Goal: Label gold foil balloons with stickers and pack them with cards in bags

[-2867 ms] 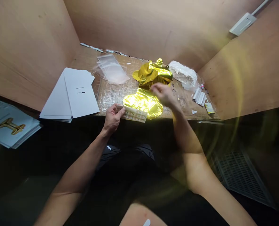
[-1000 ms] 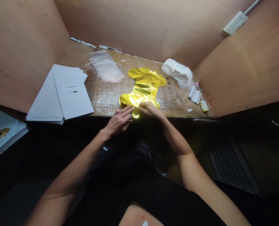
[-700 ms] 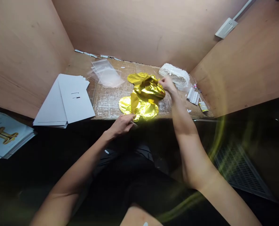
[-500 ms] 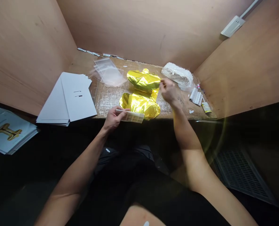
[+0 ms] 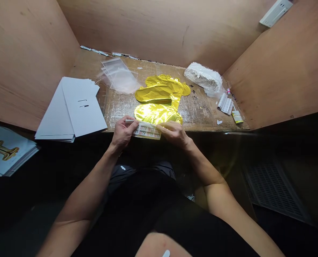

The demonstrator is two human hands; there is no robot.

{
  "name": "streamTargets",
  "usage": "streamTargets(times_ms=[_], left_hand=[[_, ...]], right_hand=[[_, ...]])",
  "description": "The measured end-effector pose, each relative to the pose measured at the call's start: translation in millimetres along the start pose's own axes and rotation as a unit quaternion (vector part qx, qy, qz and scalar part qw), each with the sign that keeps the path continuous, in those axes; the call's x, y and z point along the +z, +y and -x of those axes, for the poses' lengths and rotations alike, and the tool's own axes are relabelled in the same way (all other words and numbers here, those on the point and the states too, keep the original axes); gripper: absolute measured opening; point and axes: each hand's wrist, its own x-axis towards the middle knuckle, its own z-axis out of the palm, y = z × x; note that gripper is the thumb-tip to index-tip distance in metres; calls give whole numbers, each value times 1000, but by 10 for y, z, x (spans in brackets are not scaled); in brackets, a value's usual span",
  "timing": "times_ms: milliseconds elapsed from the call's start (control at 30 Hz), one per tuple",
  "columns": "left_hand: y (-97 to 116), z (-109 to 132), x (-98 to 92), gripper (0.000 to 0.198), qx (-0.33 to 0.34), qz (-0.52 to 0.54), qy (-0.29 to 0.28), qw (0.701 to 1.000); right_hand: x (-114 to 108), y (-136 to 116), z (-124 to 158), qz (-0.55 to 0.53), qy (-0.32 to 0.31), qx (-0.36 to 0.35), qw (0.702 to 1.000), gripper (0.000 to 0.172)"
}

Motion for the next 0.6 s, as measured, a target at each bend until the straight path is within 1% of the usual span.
streamTargets(times_ms=[67, 100, 133, 200, 233, 267, 300, 367, 400, 433, 467, 500, 533, 600], left_hand=[[-11, 7, -29, 45, -3, -5, 3, 1000], [-21, 13, -57, 44, -1, -12, 5, 1000], [-33, 19, -91, 43, 5, -28, 8, 1000], [-62, 32, -166, 39, 28, -94, -1, 995], [-77, 36, -199, 35, 50, -147, -24, 988], [-93, 36, -224, 30, 84, -212, -63, 972], [-109, 33, -239, 25, 126, -282, -113, 944], [-145, 15, -237, 13, 210, -410, -208, 863], [-163, 4, -224, 8, 240, -460, -238, 821], [-180, -7, -208, 6, 257, -501, -255, 786], [-195, -17, -191, 7, 265, -530, -260, 762], [-207, -23, -177, 10, 266, -550, -261, 747], [-216, -27, -167, 11, 268, -562, -260, 738], [-229, -27, -160, 14, 273, -571, -259, 729]], right_hand=[[21, -53, 11, -9, -3, -8, 1000, 27], [29, -92, 10, -27, 14, -4, 1000, 25], [34, -129, -1, -52, 47, 9, 997, 23], [28, -169, -54, -116, 130, 71, 982, 24], [22, -160, -100, -146, 159, 114, 970, 25], [18, -131, -158, -171, 165, 159, 958, 26], [22, -86, -224, -187, 144, 201, 951, 25], [61, 20, -364, -192, 53, 260, 945, 21], [99, 61, -428, -181, 2, 278, 943, 19], [144, 87, -484, -161, -43, 289, 943, 17], [193, 94, -527, -130, -79, 295, 943, 16], [238, 85, -559, -89, -104, 296, 945, 16], [273, 64, -579, -43, -121, 295, 947, 16], [298, 17, -597, 43, -140, 297, 943, 15]])
